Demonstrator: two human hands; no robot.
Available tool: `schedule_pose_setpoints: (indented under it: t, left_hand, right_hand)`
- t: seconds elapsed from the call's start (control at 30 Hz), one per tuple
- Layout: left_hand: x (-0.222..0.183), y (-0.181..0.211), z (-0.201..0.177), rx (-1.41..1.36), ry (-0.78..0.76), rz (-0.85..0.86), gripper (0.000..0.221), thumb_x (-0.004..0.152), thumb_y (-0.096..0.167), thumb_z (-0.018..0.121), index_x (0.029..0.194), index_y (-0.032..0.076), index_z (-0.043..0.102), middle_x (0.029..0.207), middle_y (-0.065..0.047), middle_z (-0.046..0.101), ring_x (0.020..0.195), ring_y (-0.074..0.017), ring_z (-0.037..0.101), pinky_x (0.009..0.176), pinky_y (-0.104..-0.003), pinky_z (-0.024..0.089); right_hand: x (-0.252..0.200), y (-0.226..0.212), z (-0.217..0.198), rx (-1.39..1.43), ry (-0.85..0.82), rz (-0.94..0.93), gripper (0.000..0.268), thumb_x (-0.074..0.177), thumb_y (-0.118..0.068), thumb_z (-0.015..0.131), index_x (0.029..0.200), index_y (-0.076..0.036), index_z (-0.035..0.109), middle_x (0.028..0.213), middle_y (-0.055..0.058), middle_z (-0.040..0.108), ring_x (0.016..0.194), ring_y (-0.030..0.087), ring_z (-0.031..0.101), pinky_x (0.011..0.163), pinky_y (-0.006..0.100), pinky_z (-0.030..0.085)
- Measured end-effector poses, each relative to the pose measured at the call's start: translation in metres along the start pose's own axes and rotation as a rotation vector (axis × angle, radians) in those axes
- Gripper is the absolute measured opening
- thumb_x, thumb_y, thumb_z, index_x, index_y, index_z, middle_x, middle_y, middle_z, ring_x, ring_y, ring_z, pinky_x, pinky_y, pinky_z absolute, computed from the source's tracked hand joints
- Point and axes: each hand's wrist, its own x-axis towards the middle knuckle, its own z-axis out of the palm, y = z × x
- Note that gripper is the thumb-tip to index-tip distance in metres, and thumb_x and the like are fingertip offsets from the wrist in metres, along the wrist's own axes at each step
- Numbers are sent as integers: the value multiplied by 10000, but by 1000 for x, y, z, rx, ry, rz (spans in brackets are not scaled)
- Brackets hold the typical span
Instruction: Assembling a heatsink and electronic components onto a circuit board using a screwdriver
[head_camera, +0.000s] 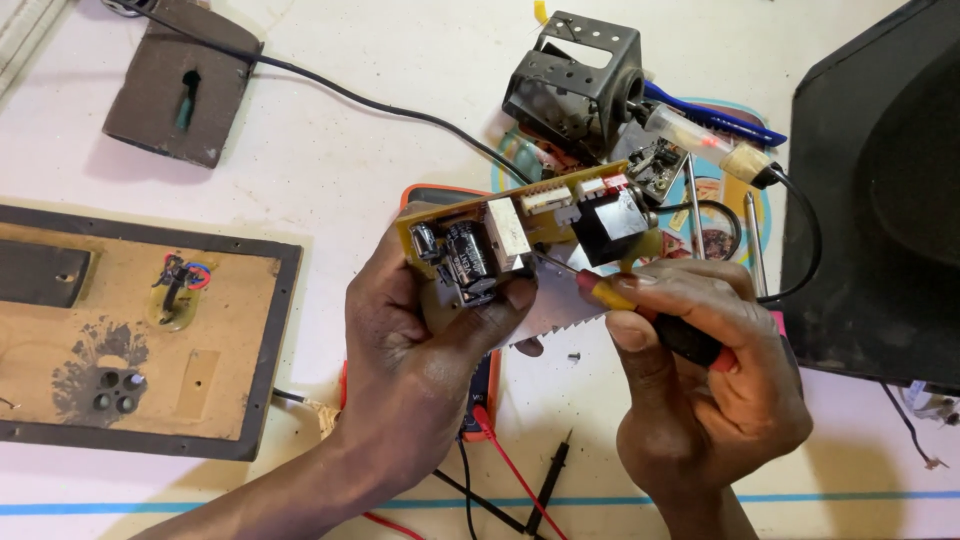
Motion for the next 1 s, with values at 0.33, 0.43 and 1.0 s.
schedule_pose_setpoints:
  t: [0.33,0.43,1.0]
  left_hand:
    - [0,3,-1,10,-25,16,269,846,59,706,1097,61,607,952,-68,650,791,-180,658,527,-340,643]
    - [-1,4,0,47,-31,36,260,858,45,688,1099,61,594,973,-68,644,793,-170,648,522,-329,646]
    - [-1,0,5,66,37,-48,241,837,64,733,1049,46,620,892,-95,700,685,-175,652,510,-339,675]
  right_hand:
    - [0,-1,1,62,-4,51,201,981,-109,647,1063,64,586,997,208,673,1005,333,659,1043,452,585]
    - [1,-1,-1,41,-32,31,199,979,-96,651,1068,69,584,1001,204,686,1002,337,675,1037,453,593]
    - [7,-2,-3,24,-56,44,210,968,-96,623,1027,100,582,947,225,679,942,350,671,964,464,582]
